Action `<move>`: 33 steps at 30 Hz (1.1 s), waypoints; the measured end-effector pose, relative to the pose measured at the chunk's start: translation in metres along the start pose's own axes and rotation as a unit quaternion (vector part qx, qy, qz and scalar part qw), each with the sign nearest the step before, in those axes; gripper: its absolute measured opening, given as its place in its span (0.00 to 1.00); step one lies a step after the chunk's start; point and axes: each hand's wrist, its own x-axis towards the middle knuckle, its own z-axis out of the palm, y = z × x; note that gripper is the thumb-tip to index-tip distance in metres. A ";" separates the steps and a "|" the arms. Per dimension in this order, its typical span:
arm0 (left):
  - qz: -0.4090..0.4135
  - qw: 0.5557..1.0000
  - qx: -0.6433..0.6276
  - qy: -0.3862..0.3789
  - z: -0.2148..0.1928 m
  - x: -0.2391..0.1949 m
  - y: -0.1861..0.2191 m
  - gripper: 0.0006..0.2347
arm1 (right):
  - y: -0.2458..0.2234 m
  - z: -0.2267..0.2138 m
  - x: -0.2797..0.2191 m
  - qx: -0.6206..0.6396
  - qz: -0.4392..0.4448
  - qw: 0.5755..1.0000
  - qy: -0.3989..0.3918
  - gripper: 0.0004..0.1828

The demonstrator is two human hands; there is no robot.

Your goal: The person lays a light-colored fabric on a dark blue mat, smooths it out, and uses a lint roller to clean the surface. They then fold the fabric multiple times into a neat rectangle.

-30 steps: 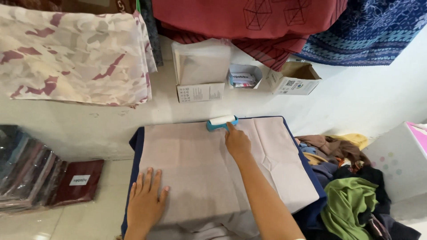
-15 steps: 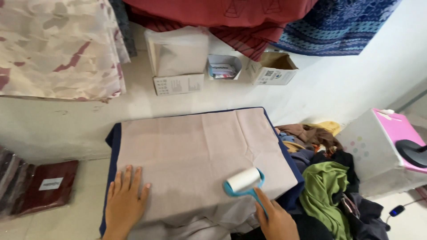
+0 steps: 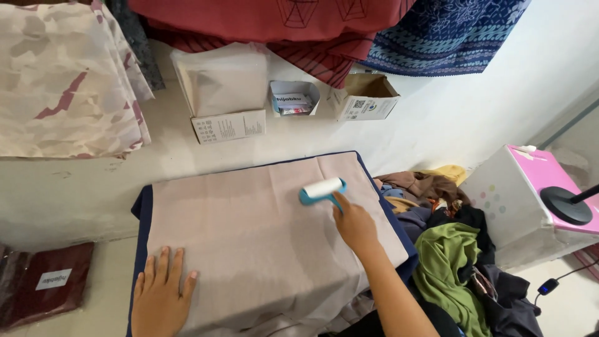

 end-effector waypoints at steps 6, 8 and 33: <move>-0.008 1.000 0.009 -0.019 0.011 0.000 -0.002 0.32 | -0.027 0.040 0.097 0.028 0.027 0.998 -0.051 0.23; 0.000 1.000 0.011 0.027 0.015 -0.001 -0.003 0.32 | -0.027 0.051 0.113 0.044 0.040 0.996 -0.063 0.23; 0.006 0.998 0.025 0.052 0.057 0.003 -0.020 0.33 | 0.088 -0.059 -0.075 -0.028 0.050 0.998 -0.007 0.26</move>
